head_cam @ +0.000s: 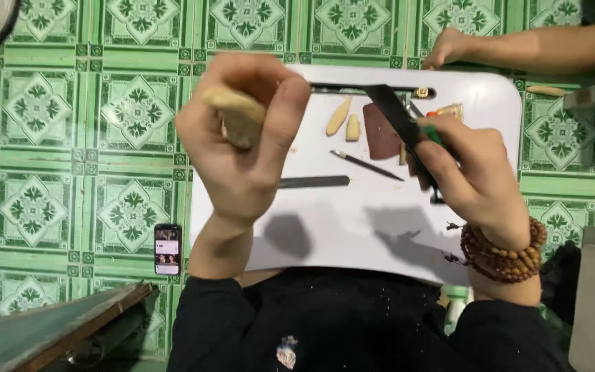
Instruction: Carving a small wooden object into a specific shape using a hand-held carving knife
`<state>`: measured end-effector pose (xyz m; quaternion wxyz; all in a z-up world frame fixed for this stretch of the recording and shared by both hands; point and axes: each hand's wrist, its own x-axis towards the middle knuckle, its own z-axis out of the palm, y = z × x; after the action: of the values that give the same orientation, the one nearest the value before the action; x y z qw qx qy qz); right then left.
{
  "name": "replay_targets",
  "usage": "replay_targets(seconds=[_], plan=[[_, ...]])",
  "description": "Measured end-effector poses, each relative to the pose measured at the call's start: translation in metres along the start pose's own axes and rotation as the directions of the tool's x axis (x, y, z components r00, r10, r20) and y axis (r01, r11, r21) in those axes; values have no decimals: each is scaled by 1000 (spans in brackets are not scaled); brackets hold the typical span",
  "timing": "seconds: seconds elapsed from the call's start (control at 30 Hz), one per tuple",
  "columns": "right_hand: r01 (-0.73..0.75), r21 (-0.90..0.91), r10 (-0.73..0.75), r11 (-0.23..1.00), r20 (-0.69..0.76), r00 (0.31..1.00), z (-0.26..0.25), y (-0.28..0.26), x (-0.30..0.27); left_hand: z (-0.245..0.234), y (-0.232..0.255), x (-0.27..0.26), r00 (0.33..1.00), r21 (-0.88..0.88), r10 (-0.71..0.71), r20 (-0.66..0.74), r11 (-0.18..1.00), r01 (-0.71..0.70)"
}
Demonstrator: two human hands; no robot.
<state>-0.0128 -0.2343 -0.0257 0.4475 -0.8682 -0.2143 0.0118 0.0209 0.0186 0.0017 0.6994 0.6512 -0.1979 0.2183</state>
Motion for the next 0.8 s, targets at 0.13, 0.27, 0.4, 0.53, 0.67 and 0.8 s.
replay_targets(seconds=[0.13, 0.27, 0.4, 0.53, 0.67, 0.8], plan=[[-72, -378, 156, 923, 196, 968, 51, 39, -2, -4, 24, 1, 960, -67, -212, 181, 972, 227], [63, -683, 118, 728, 216, 969, 97, 70, -29, 1, 19, 0, 959, -90, -153, 238, 980, 178], [97, -810, 16, 579, 130, 991, 113, 86, -47, 1, 18, -3, 928, 19, -140, 345, 990, 142], [99, -802, -97, 589, 52, 994, 111, 107, -42, 0, 21, -1, 921, 100, -148, 360, 988, 119], [111, -849, -214, 517, -2, 977, 105, 124, -33, -1, 17, -5, 912, 88, -127, 391, 991, 101], [20, -646, 5, 763, 36, 999, 114, 148, -37, -2, 18, -9, 890, 21, -72, 449, 997, 70]])
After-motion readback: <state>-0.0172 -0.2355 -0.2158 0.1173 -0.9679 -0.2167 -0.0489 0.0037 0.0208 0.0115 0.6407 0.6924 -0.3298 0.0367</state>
